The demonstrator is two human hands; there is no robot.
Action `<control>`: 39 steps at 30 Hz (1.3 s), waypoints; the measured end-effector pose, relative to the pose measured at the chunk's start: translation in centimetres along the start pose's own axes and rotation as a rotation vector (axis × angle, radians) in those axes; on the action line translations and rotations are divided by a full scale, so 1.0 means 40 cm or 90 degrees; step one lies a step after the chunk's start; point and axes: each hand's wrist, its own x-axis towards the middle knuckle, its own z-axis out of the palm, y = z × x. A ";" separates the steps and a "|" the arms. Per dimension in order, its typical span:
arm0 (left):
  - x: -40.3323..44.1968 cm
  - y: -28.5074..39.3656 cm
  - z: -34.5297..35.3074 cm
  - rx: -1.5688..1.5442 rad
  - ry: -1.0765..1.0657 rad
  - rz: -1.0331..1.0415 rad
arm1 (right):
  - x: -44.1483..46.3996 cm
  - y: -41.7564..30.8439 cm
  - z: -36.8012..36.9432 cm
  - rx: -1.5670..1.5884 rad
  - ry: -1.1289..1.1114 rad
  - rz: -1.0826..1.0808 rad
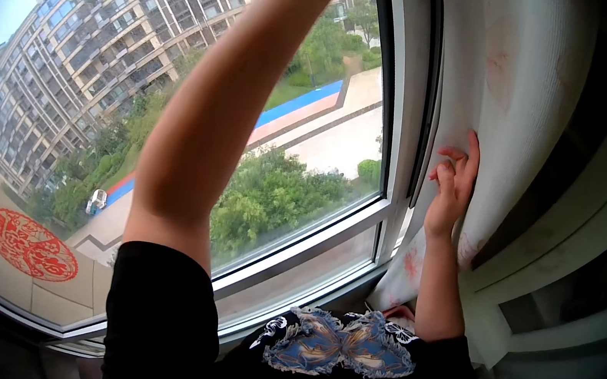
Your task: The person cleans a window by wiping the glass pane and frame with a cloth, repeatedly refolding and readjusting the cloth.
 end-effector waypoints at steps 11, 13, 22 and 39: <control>-0.730 0.382 -0.051 -0.279 -0.093 0.189 | -0.032 0.078 -0.030 0.002 -0.031 0.060; -0.792 0.364 -0.086 -0.255 -0.154 0.352 | -0.034 0.097 -0.034 0.013 -0.032 0.087; -0.687 0.091 -0.071 -0.150 -0.168 0.405 | -0.089 0.240 0.004 0.036 -0.051 0.172; -0.404 -0.417 -0.080 -0.011 -0.013 -0.014 | -0.116 0.243 0.122 0.099 -0.242 0.187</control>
